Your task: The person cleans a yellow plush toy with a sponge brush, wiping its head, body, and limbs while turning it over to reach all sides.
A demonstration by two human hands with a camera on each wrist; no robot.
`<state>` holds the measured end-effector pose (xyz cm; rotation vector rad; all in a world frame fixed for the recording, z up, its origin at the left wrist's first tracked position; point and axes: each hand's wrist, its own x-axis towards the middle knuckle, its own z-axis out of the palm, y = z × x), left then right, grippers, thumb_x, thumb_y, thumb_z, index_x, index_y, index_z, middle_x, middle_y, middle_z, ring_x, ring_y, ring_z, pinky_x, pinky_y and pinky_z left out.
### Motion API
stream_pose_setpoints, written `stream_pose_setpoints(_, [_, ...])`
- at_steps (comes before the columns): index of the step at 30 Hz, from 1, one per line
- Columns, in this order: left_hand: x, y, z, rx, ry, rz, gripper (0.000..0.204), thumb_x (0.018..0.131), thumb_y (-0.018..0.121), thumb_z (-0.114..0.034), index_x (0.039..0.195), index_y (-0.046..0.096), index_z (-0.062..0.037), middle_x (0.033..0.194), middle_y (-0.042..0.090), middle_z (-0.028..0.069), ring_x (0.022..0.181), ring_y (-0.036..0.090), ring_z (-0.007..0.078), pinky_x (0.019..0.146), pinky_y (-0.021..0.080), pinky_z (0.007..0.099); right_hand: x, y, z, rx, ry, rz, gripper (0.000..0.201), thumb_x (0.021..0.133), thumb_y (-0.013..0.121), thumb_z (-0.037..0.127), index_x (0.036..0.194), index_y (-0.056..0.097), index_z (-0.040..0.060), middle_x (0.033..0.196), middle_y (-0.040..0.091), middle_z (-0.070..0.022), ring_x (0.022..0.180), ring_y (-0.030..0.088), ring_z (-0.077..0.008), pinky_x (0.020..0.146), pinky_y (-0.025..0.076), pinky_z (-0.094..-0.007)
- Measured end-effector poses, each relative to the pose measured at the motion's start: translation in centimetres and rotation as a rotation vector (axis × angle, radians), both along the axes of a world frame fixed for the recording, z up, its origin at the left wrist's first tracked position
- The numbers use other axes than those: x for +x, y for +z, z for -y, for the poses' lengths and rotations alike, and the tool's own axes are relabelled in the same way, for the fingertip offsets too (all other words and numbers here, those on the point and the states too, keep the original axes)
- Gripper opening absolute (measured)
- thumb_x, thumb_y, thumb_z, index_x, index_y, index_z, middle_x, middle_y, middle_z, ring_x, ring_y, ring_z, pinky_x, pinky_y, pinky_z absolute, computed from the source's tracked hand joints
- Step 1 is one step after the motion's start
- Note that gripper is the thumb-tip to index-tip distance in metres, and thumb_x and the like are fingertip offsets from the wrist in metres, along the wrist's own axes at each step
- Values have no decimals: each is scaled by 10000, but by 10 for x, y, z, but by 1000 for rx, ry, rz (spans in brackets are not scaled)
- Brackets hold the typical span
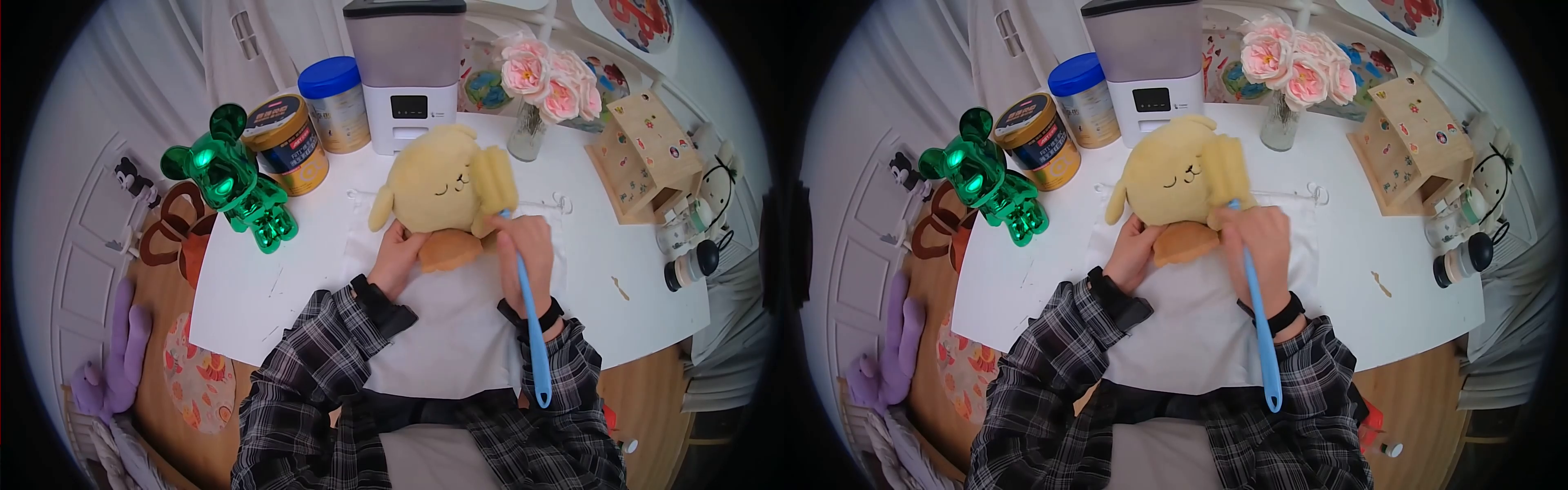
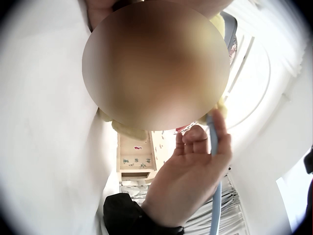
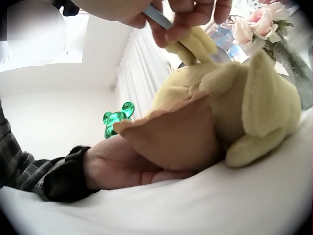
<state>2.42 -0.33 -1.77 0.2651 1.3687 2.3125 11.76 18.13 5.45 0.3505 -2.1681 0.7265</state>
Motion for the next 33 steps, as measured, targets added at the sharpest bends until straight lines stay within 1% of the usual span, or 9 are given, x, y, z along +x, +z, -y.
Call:
stream_pose_setpoints(2, [2, 4, 1, -42, -3, -10, 323, 952, 518, -106, 1255, 464, -9, 1219, 569, 82, 1083, 588, 172, 913, 498, 302, 0, 2, -2, -34, -136, -20, 173, 815, 550, -8, 960, 641, 20, 782, 555, -80, 762, 489, -263, 731, 393, -363])
stream_pose_setpoints(5, [3, 7, 1, -62, -21, -12, 315, 965, 495, -105, 1263, 459, -9, 1240, 557, 87, 1104, 579, 179, 930, 493, 309, 4, 6, 5, -284, -120, -83, 128, 804, 559, -15, 895, 643, 18, 777, 564, -73, 751, 494, -262, 712, 406, -345])
stream_pose_setpoints(8, [2, 6, 1, -42, -14, -21, 346, 941, 543, -123, 1257, 459, -8, 1204, 577, 76, 1063, 596, 163, 897, 501, 296, 5, -3, 7, -346, 84, -121, 89, 787, 573, -18, 834, 635, 25, 774, 583, -74, 744, 503, -263, 703, 414, -332])
stream_pose_setpoints(11, [2, 5, 1, -15, -1, -4, 358, 930, 562, -124, 1252, 460, -6, 1180, 589, 72, 1036, 607, 155, 875, 507, 289, 2, 4, 9, -215, 72, 41, 62, 778, 588, -12, 807, 622, 31, 768, 596, -81, 740, 511, -263, 709, 418, -327])
stream_pose_setpoints(17, [2, 6, 1, -39, -6, -10, 350, 937, 547, -128, 1252, 460, -4, 1171, 591, 72, 1019, 612, 152, 868, 507, 285, 3, 3, 2, -219, -151, -6, 64, 763, 595, -9, 800, 622, 35, 737, 592, -76, 748, 512, -264, 721, 414, -342])
stream_pose_setpoints(23, [2, 4, 0, -21, -13, -16, 338, 946, 540, -139, 1246, 467, -2, 1172, 589, 67, 1021, 607, 145, 868, 506, 283, 1, 5, 7, -89, 160, 13, 51, 749, 600, -7, 771, 612, 38, 708, 572, -77, 739, 512, -268, 721, 412, -356])
stream_pose_setpoints(27, [-1, 0, 0, -21, -5, -3, 335, 948, 537, -139, 1247, 468, -5, 1172, 589, 62, 1035, 600, 143, 870, 505, 282, 0, -2, -1, -151, -66, 95, 40, 770, 606, 11, 740, 620, 32, 683, 569, -76, 697, 514, -265, 741, 397, -353])
stream_pose_setpoints(31, [0, 1, 0, -29, -10, -12, 338, 949, 535, -140, 1253, 464, -12, 1181, 584, 61, 1040, 600, 146, 870, 507, 287, 1, 3, 0, -139, -138, -45, 42, 780, 607, 21, 755, 636, 38, 674, 570, -73, 721, 513, -253, 751, 392, -350])
stream_pose_setpoints(33, [0, 1, 1, -37, -15, -6, 339, 949, 535, -140, 1256, 461, -15, 1186, 582, 62, 1040, 600, 146, 868, 508, 289, 2, 6, 3, -134, -21, -70, 40, 778, 610, 23, 767, 641, 45, 683, 577, -70, 729, 514, -250, 755, 392, -350])
